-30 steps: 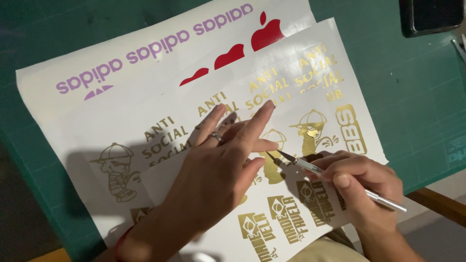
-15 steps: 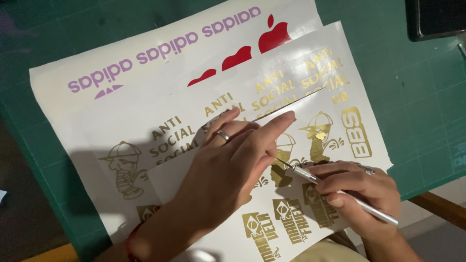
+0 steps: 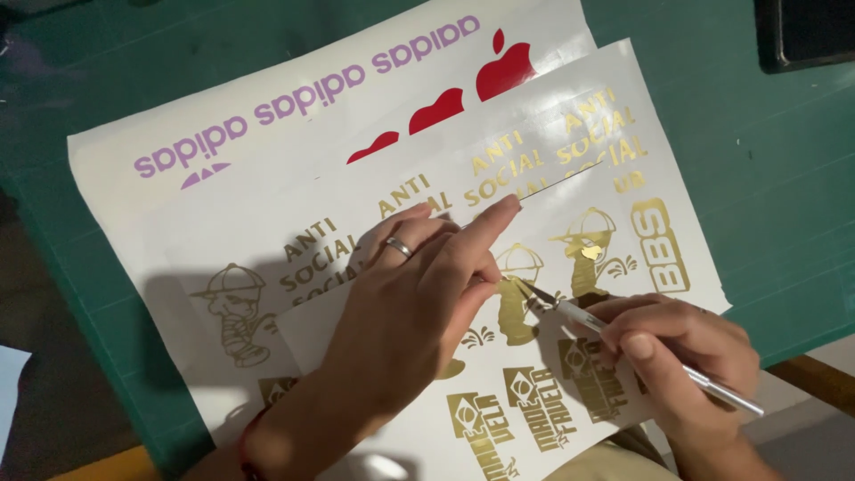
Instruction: Weeding intricate gold vinyl stickers using a craft knife on a cutting mat.
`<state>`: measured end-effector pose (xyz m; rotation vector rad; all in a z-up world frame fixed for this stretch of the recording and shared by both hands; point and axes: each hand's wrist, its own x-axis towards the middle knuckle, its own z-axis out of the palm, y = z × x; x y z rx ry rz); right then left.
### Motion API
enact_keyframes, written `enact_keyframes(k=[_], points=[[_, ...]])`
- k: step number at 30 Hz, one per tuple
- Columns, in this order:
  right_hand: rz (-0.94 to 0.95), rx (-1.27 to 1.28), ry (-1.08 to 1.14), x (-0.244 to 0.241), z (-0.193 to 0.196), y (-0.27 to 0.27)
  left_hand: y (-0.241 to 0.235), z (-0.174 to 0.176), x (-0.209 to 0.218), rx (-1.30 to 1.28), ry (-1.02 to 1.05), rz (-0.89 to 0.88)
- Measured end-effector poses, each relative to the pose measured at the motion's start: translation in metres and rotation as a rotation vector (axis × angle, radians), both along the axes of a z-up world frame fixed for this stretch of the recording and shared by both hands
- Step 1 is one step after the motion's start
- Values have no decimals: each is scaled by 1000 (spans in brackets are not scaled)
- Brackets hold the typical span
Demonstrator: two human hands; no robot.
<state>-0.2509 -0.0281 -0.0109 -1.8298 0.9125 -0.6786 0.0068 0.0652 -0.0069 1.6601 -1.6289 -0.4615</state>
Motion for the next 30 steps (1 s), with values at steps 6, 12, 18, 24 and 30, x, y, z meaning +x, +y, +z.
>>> enact_keyframes(k=[6,12,18,24,30], points=[[-11,-1,73,0,-1,-1,0,1,0,36,-55,11],[21,1,61,2,1,-2,1,3,0,12,-180,-12],[38,-2,86,0,2,-2,1,7,0,-21,-264,-20],[26,15,79,-3,-2,-2,2,12,1,17,-275,-54],[41,30,33,-1,-1,-3,2,14,0,20,-303,-67]])
